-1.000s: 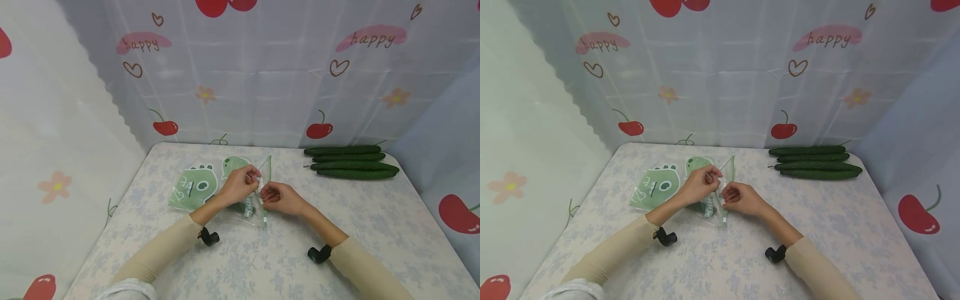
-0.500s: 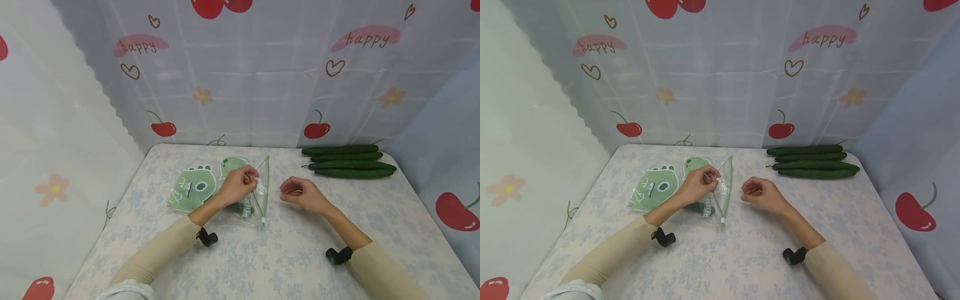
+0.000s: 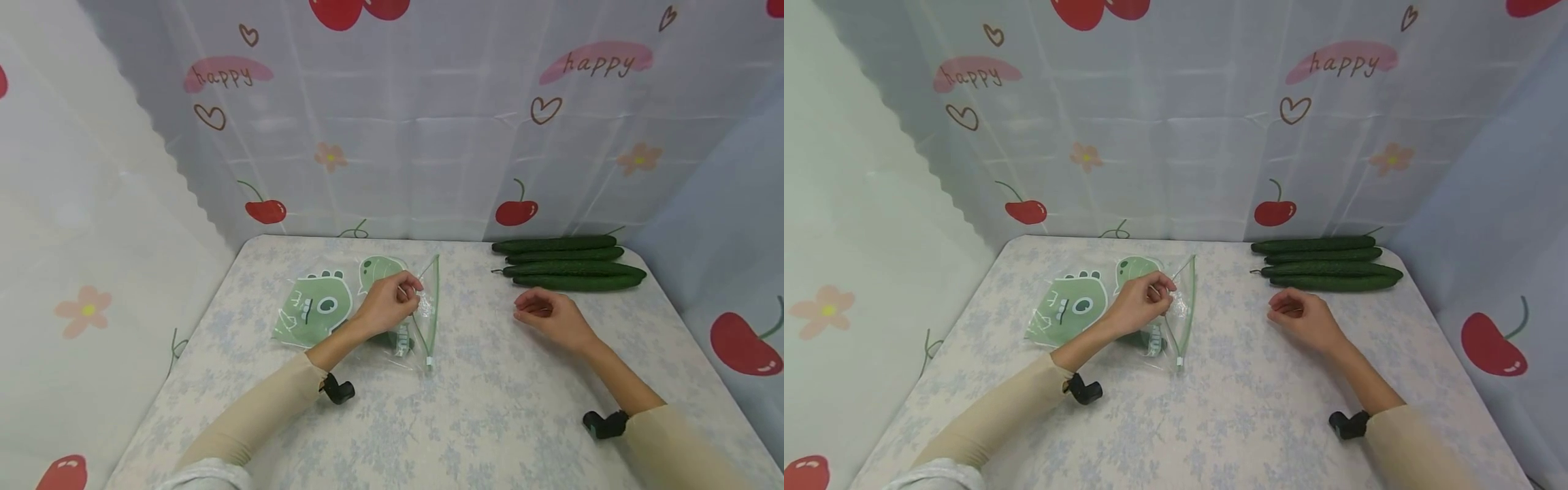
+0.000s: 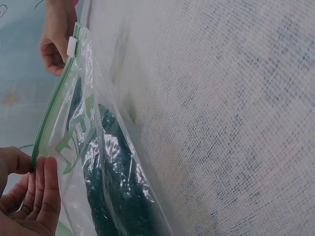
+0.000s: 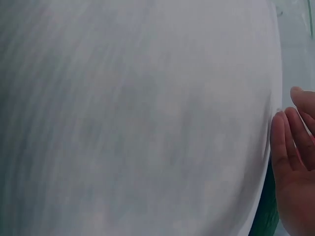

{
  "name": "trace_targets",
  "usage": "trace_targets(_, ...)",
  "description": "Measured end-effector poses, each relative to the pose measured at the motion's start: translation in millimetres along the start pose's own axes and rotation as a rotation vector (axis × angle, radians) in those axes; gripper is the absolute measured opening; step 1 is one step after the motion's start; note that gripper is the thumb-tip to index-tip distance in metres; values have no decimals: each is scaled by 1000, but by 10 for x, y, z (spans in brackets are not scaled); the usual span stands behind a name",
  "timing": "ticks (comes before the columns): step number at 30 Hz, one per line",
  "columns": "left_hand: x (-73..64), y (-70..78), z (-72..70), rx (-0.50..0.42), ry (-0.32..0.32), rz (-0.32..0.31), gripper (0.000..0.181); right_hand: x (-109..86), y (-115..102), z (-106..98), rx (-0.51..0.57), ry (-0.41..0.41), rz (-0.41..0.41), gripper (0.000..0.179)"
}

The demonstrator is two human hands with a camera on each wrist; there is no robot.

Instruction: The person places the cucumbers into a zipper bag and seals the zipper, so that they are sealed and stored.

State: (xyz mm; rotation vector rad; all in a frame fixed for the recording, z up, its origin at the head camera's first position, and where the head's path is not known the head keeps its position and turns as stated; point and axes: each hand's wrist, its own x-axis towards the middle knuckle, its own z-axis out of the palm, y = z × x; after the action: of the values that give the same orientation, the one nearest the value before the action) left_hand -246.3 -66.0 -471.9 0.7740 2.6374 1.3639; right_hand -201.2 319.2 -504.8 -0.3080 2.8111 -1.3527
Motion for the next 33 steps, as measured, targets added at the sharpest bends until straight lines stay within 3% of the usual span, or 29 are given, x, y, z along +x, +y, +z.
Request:
trace_targets(8,-15,-35,-21,-19,3,6,19,-34,335,-324,-138,189,-33,23)
trace_targets(12,-25,-32,-30,-29,-3,-1,19,-14,454,-569,-197,234,-5,26)
trace_targets(18,-10,12,-30,-25,-10,-3,21,22,675,-1039,-322,247,77,31)
trace_targets(21,-1,25,-20,-23,-14,-7,19,1,803,-1195,-363,256,80,31)
trace_targets(25,2,29,-18,-12,-12,-10,17,-36,944,-1301,-388,289,47,32)
trace_targets(33,8,8,-37,-1,-12,-10,19,-60,1064,-1396,-433,221,150,48)
